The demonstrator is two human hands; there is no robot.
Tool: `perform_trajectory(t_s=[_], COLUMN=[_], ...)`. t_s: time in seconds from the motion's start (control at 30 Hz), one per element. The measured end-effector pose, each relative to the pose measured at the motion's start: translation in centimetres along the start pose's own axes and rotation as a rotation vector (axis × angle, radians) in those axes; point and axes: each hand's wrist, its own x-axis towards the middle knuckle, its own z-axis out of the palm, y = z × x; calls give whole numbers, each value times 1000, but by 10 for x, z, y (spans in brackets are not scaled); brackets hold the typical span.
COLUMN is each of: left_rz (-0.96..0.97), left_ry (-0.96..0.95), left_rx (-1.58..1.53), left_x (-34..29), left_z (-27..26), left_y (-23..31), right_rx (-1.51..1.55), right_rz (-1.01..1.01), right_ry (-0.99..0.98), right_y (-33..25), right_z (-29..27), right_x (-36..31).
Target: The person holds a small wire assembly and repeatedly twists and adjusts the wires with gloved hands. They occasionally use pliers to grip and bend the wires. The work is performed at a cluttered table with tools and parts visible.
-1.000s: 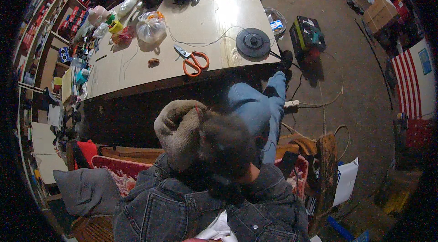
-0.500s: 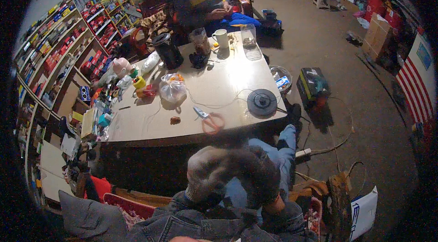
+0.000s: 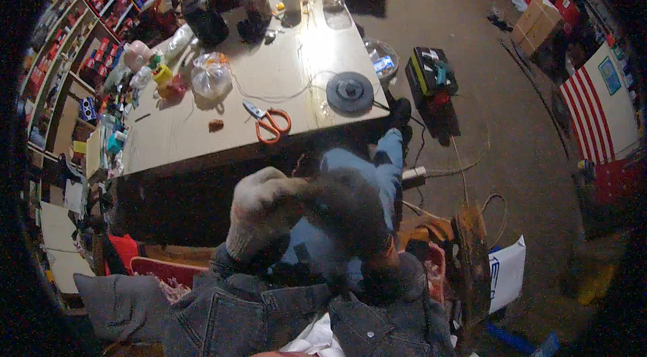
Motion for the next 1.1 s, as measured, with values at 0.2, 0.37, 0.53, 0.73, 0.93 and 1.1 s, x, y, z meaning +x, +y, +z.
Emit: perform_trajectory(t_s=[0.2,0.37,0.53,0.73,0.93,1.1], left_rz=[-15,-166,-261,-340,-229,-263], left_ry=[8,77,173,232,188,175], left_rx=[-126,-195,-266,-309,-209,-259], left_x=[-3,-12,-12,-6,-3,-3], left_z=[-2,-2,5,13,12,13], left_y=[-4,-2,3,-2,0,-3], right_rx=[-104,-93,-34,41,122,64], right_rz=[47,-79,-207,-155,39,-18], right_ry=[-54,61,141,199,180,125], right_y=[-2,-10,-4,-3,-6,1], right_z=[9,18,24,29,22,20], right_x=[0,1,1,1,5,6])
